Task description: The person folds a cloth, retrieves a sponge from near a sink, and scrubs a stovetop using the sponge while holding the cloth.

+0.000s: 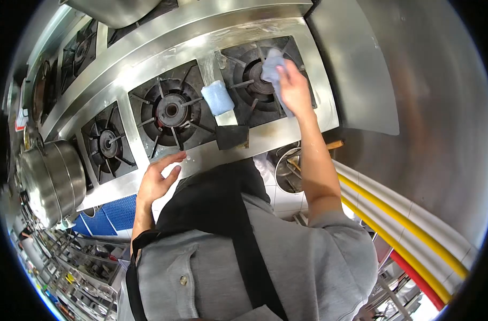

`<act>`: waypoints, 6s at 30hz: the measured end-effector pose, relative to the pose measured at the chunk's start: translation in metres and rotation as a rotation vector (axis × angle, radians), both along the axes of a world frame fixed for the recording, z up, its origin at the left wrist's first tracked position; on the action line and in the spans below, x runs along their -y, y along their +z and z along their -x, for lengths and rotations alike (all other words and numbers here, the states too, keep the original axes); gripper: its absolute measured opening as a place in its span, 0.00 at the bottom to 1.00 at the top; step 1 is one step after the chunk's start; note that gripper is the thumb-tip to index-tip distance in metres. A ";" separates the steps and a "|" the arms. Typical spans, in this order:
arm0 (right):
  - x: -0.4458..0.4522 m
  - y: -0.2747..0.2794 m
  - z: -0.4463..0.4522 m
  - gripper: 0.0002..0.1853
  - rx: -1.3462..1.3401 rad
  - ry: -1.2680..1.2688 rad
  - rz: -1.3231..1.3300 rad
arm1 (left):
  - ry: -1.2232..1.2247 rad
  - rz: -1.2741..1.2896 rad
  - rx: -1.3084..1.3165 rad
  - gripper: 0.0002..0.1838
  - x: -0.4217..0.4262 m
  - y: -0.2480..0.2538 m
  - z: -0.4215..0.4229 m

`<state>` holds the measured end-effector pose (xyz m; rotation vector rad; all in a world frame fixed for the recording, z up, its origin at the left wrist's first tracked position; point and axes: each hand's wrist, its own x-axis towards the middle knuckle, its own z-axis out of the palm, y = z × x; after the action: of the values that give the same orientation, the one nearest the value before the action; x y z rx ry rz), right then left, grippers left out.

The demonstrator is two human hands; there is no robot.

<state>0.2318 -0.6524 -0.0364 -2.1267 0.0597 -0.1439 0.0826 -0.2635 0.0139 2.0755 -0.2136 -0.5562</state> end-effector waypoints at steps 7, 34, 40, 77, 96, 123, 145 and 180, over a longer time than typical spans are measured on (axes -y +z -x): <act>-0.045 -0.104 -0.047 0.14 0.003 0.717 0.847 | 0.063 -0.063 -0.037 0.19 0.003 0.009 -0.001; -0.034 -0.093 -0.074 0.10 -0.246 0.976 0.811 | 0.129 -0.002 -0.102 0.16 -0.008 0.002 0.000; -0.030 -0.080 -0.077 0.10 -0.197 1.011 0.787 | 0.137 -0.004 -0.097 0.14 -0.009 0.000 0.002; -0.584 -0.036 0.033 0.14 0.049 1.323 0.976 | 0.921 0.029 -0.199 0.16 -0.214 -0.027 0.319; -0.373 0.046 0.156 0.10 -0.016 0.494 -0.093 | 0.461 0.303 -0.143 0.20 -0.243 -0.041 0.242; -0.161 -0.097 0.028 0.31 -0.109 0.153 0.762 | 0.236 -0.670 0.459 0.47 -0.067 -0.149 0.153; -0.122 -0.082 0.250 0.34 0.141 -0.254 0.438 | 0.158 -0.812 0.560 0.46 -0.137 -0.165 0.163; 0.155 -0.127 0.710 0.28 0.276 -0.859 -1.759 | 0.613 -0.627 0.782 0.34 -0.010 -0.180 0.230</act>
<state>-0.4781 -0.8070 -0.1636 -0.2178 0.6585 -0.6038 -0.1469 -0.2531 -0.1661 2.7031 0.1859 0.6634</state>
